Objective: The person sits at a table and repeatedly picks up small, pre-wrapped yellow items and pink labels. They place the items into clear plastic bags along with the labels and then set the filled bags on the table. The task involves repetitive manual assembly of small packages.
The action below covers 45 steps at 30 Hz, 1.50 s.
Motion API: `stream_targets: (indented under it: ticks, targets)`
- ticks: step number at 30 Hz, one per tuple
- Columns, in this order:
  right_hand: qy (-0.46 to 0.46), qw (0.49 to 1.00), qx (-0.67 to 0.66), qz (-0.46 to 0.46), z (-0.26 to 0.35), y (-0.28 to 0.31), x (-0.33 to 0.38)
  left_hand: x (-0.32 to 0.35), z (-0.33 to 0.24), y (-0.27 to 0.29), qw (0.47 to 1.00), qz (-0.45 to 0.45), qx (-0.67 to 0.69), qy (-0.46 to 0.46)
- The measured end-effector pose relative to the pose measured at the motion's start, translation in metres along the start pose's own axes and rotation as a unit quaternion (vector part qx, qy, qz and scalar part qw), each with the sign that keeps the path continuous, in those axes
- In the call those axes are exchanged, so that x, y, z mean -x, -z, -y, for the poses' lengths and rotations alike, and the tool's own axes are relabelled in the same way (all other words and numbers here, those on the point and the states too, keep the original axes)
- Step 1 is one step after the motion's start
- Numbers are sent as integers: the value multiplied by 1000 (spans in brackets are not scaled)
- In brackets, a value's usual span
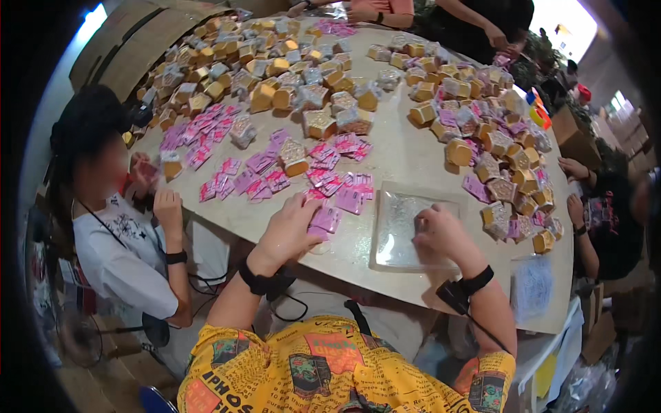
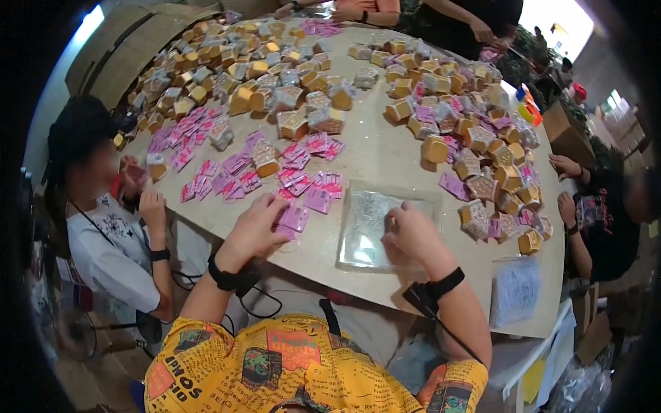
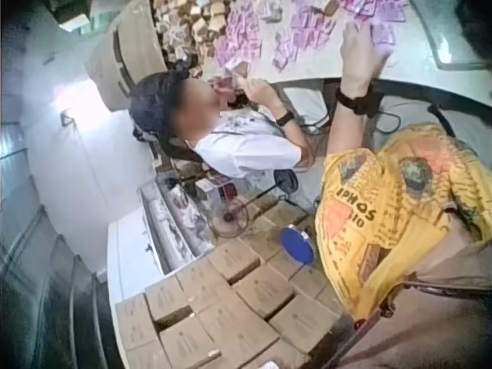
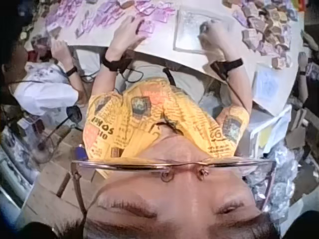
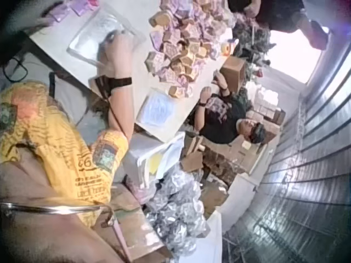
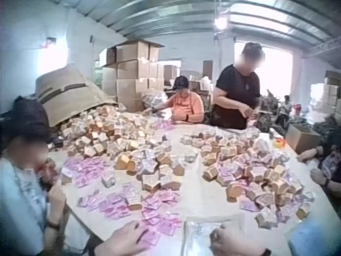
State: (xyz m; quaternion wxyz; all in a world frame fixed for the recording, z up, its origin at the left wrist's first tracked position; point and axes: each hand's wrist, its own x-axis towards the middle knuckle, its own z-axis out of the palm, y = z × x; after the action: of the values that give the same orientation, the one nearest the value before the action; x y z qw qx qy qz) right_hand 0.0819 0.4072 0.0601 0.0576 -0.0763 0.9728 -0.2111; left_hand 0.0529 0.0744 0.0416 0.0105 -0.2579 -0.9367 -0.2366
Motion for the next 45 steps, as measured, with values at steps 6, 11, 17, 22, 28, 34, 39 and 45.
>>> stream_targets:
  ticks: [6,11,17,22,28,34,39,45]
  targets:
    - [-2,997,-71,-28,-11,-33,-4,-15,-2,-11,999,-28,37,4]
    - [15,995,-88,-53,-16,-23,2,-23,0,-14,999,-32,24,-16]
    - [-49,970,-226,-80,-17,-1,19,-26,-18,-3,995,-80,56,-5]
    - [-101,948,-289,-92,-20,-3,27,-28,-25,3,988,-125,86,-40]
    - [-18,997,-26,-74,-4,-31,9,-32,-34,-7,985,-115,119,-50]
    - [-23,994,-60,-92,-6,-38,2,-29,-46,-5,978,-132,145,-65]
    - [-2,977,-145,-159,7,-21,10,-26,-49,-5,980,-110,150,-67]
    - [4,928,-224,-296,2,-19,19,-34,-63,-15,972,-144,145,-116]
